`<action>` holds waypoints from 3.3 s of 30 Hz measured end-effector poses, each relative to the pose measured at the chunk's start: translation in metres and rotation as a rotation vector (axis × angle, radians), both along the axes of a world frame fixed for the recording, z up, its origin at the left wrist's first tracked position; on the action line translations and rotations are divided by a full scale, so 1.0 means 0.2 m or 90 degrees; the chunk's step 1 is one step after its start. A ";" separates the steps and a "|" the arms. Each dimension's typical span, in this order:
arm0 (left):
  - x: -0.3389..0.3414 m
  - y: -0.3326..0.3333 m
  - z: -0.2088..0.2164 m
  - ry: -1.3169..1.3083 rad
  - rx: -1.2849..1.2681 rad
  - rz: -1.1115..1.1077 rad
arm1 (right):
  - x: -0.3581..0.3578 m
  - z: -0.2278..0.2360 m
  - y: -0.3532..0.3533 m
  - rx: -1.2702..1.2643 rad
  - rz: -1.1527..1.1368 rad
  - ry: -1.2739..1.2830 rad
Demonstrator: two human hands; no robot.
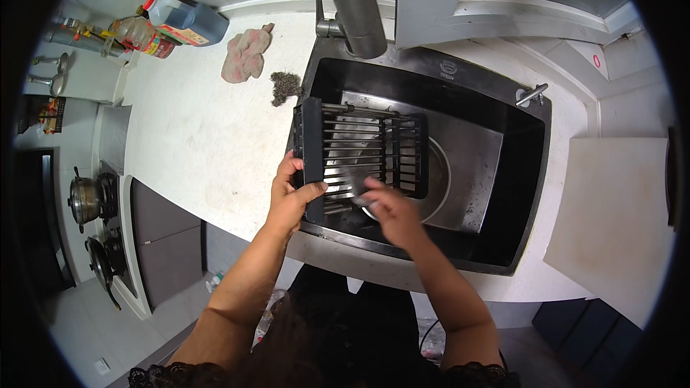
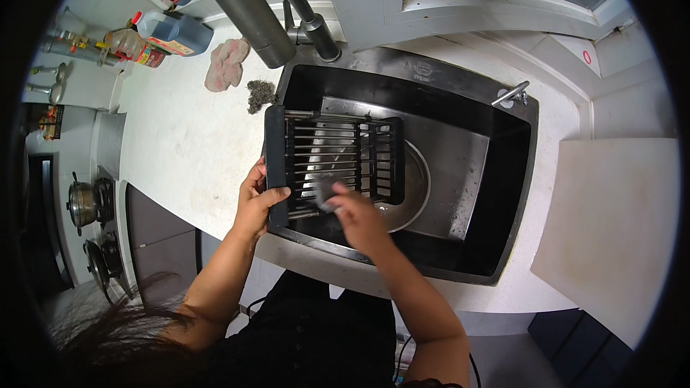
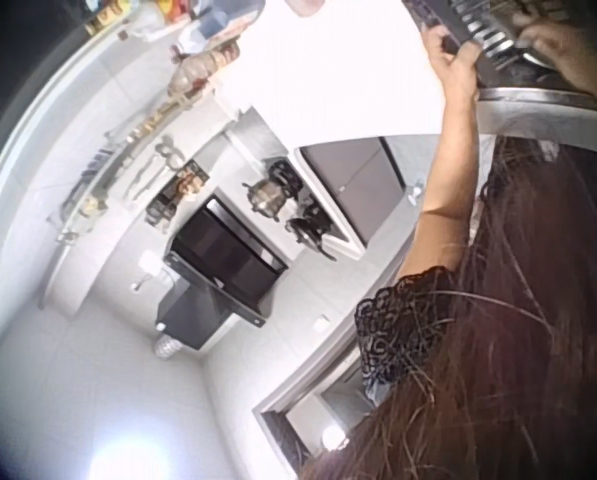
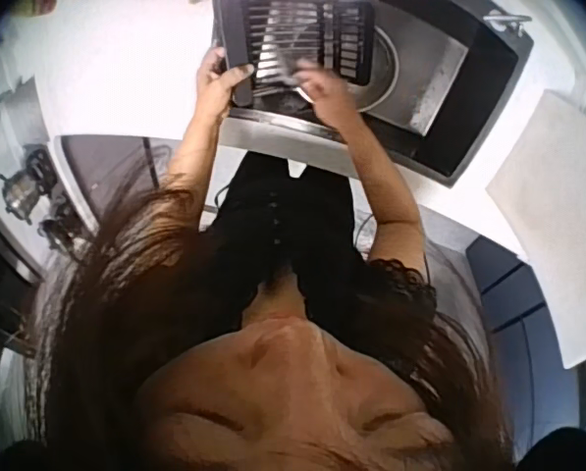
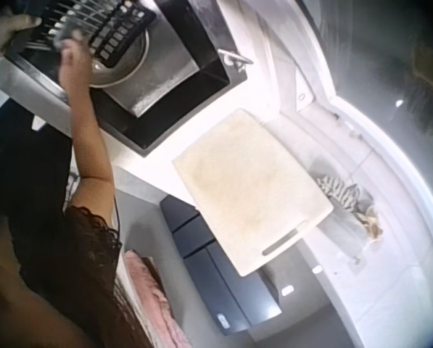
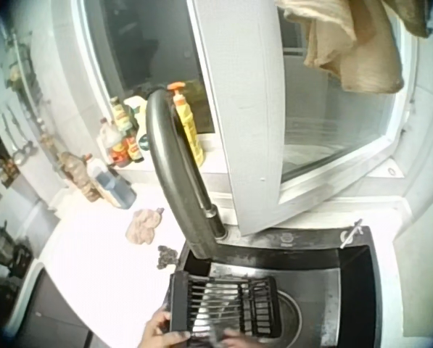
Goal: The person scrubs a black plastic dish rack with a gray scouring pad over a stainless steel sink. They rotate the rack to clean multiple sides and then rinse it under running water from the faucet.
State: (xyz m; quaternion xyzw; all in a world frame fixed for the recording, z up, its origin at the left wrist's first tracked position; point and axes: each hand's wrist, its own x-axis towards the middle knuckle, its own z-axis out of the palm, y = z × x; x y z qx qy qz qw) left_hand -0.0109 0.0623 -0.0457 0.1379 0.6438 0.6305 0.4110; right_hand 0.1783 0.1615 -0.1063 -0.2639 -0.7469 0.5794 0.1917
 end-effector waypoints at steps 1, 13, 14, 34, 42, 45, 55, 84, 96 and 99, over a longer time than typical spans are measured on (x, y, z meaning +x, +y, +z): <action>0.01 0.01 0.00 -0.023 -0.001 0.005 | -0.03 -0.02 -0.04 0.000 0.054 0.021; 0.00 -0.05 -0.04 0.471 -0.193 -0.117 | 0.12 -0.06 0.22 0.115 -0.139 -0.264; -0.01 -0.06 -0.04 0.470 -0.183 -0.094 | 0.14 0.05 0.25 0.101 -0.160 -0.287; -0.11 -0.09 -0.03 0.233 -0.146 0.059 | 0.35 -0.39 0.42 -0.031 0.078 -0.463; 0.12 0.02 -0.01 0.168 -0.080 0.022 | 0.04 0.10 0.26 -0.227 -0.154 -0.048; 0.21 0.07 -0.01 0.173 -0.069 0.001 | -0.22 -0.02 0.15 -0.167 -0.188 0.025; 0.25 0.04 0.01 0.257 -0.076 -0.031 | -0.26 -0.19 0.28 0.117 -0.409 -0.174; 0.18 0.04 0.09 -0.059 -0.120 0.103 | -0.09 0.05 0.25 -0.687 -0.528 0.102; -0.08 -0.01 0.16 0.241 -0.074 0.114 | 0.28 -0.69 0.37 0.105 -0.127 -0.590; -0.05 -0.02 0.13 0.229 -0.070 0.100 | 0.26 -1.03 0.28 0.337 0.120 -0.545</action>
